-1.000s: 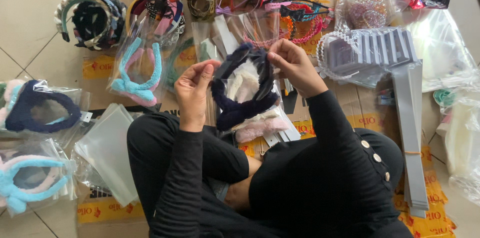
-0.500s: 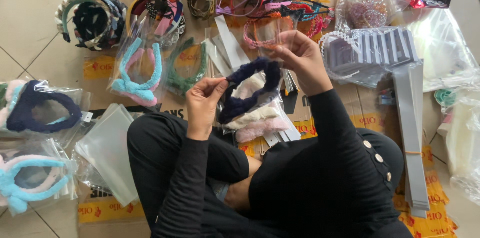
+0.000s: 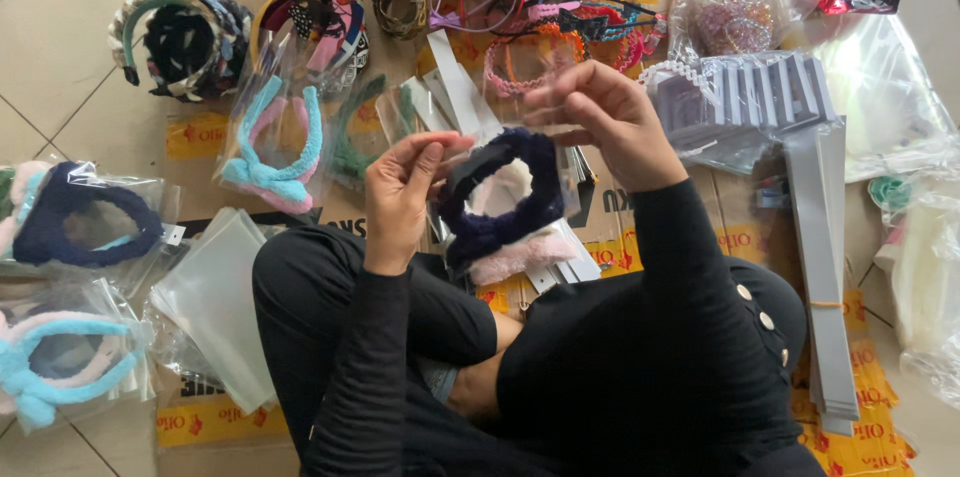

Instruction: The person sits on the floor and packs various colorful headbands into clear plastic bags. They handle each headband, place it inside a bag, and then seal the bag using a handheld heat sealer before stacking the packaged items.

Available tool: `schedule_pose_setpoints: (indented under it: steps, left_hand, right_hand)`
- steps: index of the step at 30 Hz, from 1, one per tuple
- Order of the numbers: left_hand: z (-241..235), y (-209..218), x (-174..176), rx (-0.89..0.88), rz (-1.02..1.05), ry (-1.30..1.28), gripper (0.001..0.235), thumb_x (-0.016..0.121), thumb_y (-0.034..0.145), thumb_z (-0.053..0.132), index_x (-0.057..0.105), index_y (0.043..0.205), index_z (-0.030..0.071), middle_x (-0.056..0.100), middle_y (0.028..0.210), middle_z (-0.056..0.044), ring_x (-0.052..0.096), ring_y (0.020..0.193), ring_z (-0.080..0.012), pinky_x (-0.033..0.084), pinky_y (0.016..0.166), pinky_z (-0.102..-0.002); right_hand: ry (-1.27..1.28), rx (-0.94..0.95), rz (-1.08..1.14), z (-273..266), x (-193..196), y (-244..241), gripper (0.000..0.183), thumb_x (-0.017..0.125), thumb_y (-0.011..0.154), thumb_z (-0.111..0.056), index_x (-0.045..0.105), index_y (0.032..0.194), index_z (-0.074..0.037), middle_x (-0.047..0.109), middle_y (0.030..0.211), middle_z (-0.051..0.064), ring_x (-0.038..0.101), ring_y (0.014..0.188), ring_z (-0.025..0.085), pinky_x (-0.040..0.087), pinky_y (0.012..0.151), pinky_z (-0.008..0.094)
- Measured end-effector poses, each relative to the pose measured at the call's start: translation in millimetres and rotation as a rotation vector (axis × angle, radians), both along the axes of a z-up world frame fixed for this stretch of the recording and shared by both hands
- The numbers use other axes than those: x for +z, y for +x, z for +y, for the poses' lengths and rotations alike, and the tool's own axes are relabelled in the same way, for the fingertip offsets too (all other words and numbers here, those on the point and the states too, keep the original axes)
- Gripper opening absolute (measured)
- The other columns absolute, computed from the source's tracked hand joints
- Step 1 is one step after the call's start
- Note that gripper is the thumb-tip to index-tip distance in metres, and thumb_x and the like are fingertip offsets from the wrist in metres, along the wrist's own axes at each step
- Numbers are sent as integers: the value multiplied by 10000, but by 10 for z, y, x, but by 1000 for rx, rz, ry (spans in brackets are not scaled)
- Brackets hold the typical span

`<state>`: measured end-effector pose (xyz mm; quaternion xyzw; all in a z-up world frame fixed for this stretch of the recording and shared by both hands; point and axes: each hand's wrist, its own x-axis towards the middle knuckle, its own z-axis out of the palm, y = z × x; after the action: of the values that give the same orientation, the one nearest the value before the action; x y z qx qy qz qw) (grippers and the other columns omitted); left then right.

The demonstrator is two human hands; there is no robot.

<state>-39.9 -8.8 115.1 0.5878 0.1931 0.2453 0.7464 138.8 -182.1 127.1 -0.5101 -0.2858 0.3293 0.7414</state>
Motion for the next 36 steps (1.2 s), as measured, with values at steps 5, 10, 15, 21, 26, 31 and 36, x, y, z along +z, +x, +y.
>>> schedule_pose_setpoints:
  steps: [5,10,15,21,26,31,36]
  left_hand:
    - [16,-51,93,83,-50,72,216,641,1019,167,689,1190,43,761,1155,-167,736,1069,-246,622,789,-249]
    - [18,-76,109,36,-56,55,188,646,1010,133,715,1130,6,765,1114,-202,731,1069,-280,627,772,-279]
    - [46,-101,129,41,-69,58,234,607,1028,140,683,1192,-8,746,1162,-208,716,1099,-292,647,801,-349]
    - [114,-178,210,-48,-86,-40,270,561,1051,209,656,1211,15,729,1176,-241,701,1096,-359,662,773,-393]
    - [112,-179,233,-12,-93,-74,238,521,1056,152,671,1107,-25,736,1135,-266,710,1044,-386,664,720,-441]
    - [111,-158,214,-27,-79,-57,272,434,1020,109,640,919,-38,739,1097,-296,730,1005,-404,662,748,-472]
    - [124,-162,207,-61,-77,-77,413,477,984,341,618,893,-36,734,1109,-321,734,1031,-405,634,810,-459]
  right_hand:
    - [-65,-18,-81,-77,68,45,174,555,1033,-84,555,1186,-3,742,1031,207,766,897,265,666,732,369]
    - [-73,93,-281,-77,223,3,309,551,1006,-45,554,1310,9,720,1061,262,765,835,286,666,686,372]
    - [-78,33,-299,-98,159,25,256,518,1027,-3,647,1247,22,742,1026,232,765,889,271,652,773,360]
    - [-66,60,-307,-162,182,59,224,507,1020,34,695,1143,40,757,984,229,773,854,269,662,765,401]
    - [-20,77,-261,-152,212,25,231,498,1011,44,727,1036,24,767,939,206,767,829,235,660,743,380]
    - [-33,67,-162,-188,205,34,291,430,967,97,718,990,60,760,962,228,769,937,281,639,885,448]
    - [-16,113,-183,-213,95,113,365,421,890,-45,686,1079,120,743,1027,273,743,1029,320,581,988,469]
